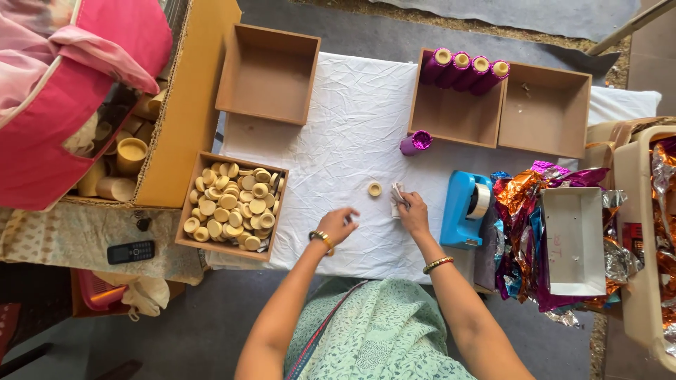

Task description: Wrapping small containers in decorative foil and packing them into boxes.

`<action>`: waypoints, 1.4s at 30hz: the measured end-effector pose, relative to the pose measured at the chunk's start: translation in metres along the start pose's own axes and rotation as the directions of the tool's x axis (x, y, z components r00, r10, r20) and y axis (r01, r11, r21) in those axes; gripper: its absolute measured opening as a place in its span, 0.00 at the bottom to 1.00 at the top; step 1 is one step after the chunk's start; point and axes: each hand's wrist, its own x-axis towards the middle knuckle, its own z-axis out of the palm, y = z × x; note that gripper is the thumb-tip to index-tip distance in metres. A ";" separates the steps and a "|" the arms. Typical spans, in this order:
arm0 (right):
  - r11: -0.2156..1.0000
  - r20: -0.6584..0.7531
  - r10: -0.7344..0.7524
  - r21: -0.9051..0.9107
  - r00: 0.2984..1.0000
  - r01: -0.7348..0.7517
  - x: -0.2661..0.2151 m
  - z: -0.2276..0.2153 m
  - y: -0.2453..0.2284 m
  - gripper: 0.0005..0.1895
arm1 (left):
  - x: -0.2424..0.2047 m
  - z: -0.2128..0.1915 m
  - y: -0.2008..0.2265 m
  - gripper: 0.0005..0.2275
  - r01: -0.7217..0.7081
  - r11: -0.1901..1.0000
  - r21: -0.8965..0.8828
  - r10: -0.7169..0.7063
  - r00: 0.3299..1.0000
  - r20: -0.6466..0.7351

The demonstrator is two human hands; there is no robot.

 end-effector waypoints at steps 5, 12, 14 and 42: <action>0.997 -0.067 -0.029 -0.071 0.997 0.024 0.006 0.006 -0.018 0.16 | 0.054 0.031 0.038 0.20 0.008 0.998 0.056 0.008 0.958 -0.285; 0.958 0.090 -0.221 -0.164 0.971 0.233 0.042 0.029 -0.029 0.18 | 0.078 0.049 0.056 0.23 0.099 0.982 0.164 -0.025 0.915 -0.403; 0.958 0.094 -0.222 -0.163 0.970 0.235 0.045 0.032 -0.030 0.18 | 0.082 0.049 0.052 0.22 0.082 0.981 0.176 -0.003 0.913 -0.408; 0.940 0.158 -0.322 -0.062 0.934 0.334 0.062 0.032 -0.025 0.18 | 0.084 0.060 0.051 0.19 -0.022 0.991 0.131 0.082 0.877 -0.474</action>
